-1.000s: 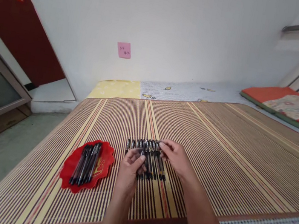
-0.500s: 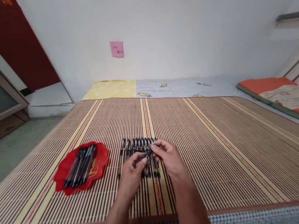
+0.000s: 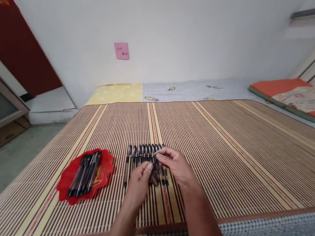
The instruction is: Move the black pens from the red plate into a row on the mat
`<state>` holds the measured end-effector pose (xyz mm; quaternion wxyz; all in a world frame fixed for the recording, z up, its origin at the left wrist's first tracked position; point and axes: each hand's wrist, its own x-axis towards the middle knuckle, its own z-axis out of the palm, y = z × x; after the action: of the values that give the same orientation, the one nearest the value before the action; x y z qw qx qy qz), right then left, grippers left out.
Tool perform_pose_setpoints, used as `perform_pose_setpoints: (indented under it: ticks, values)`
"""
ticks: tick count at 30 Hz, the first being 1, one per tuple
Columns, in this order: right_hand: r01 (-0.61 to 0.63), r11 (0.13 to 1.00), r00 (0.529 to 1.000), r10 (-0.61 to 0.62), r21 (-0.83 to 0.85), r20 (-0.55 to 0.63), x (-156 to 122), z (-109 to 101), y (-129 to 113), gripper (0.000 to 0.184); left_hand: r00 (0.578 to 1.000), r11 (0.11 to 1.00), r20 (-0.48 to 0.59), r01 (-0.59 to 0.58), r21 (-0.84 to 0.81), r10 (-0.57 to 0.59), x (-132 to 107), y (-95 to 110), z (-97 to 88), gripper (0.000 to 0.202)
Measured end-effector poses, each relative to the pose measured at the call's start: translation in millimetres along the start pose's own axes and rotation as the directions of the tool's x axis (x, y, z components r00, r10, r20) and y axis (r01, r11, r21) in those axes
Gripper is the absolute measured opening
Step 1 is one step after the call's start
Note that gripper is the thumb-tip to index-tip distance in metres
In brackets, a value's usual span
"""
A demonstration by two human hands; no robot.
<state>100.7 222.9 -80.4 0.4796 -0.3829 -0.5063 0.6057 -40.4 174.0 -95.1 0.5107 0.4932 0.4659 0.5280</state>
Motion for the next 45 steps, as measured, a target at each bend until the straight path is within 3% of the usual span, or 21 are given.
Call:
perform_pose_setpoints:
  ticks: [3, 7, 15, 21, 27, 31, 33, 35, 37, 39, 42, 45]
  values:
    - [0.000, 1.000, 1.000, 0.000, 0.014, 0.002, 0, -2, 0, 0.026, 0.998, 0.993, 0.021, 0.065, -0.094, -0.064, 0, 0, 1.5, 0.034]
    - [-0.008, 1.000, 1.000, 0.008, 0.019, 0.011, 0, -4, 1, 0.024, 0.997, 0.990, -0.020, 0.068, -0.125, -0.071, 1, -3, 2.5, 0.034]
    - [-0.004, 0.995, 0.999, 0.000, 0.096, 0.040, 0, -6, 4, 0.028, 0.968, 0.896, 0.097, 0.250, -0.367, -0.230, -1, -1, 2.7, 0.041]
    - [-0.014, 0.982, 0.997, 0.001, 0.189, 0.071, 1, -10, 8, 0.026, 0.921, 0.828, 0.210, 0.387, -0.406, -0.328, -5, 11, -1.1, 0.046]
    - [0.025, 0.981, 0.999, -0.031, 0.191, 0.027, 2, -14, 8, 0.022, 0.932, 0.887, 0.254, 0.332, -0.322, -0.258, -5, 6, 0.3, 0.037]
    - [0.053, 0.963, 0.996, -0.034, 0.263, -0.078, 0, -22, -1, 0.022, 0.917, 0.927, 0.298, 0.326, -0.185, -0.264, -4, 1, -5.8, 0.034]
    - [0.112, 0.940, 0.978, -0.047, 0.323, -0.204, -1, -33, -6, 0.025, 0.908, 0.952, 0.332, 0.295, -0.080, -0.254, -3, 3, -11.5, 0.033]
    - [0.215, 0.905, 0.929, -0.073, 0.368, -0.363, -1, -47, -9, 0.026, 0.904, 0.965, 0.349, 0.262, 0.011, -0.249, -3, 5, -17.5, 0.035]
    - [0.318, 0.866, 0.866, -0.099, 0.387, -0.490, -2, -60, -10, 0.026, 0.913, 0.968, 0.322, 0.248, 0.043, -0.249, -1, 7, -22.3, 0.036]
    - [0.364, 0.846, 0.839, -0.115, 0.390, -0.532, -2, -66, -10, 0.026, 0.939, 0.969, 0.246, 0.246, 0.003, -0.239, 1, 7, -24.2, 0.036]
    - [0.314, 0.867, 0.874, -0.105, 0.387, -0.474, -2, -56, -8, 0.026, 0.964, 0.962, 0.140, 0.244, -0.123, -0.226, 2, 8, -20.8, 0.039]
    - [0.208, 0.908, 0.929, -0.067, 0.364, -0.364, 0, -33, -6, 0.026, 0.964, 0.943, 0.117, 0.259, -0.208, -0.239, 1, 10, -15.1, 0.041]
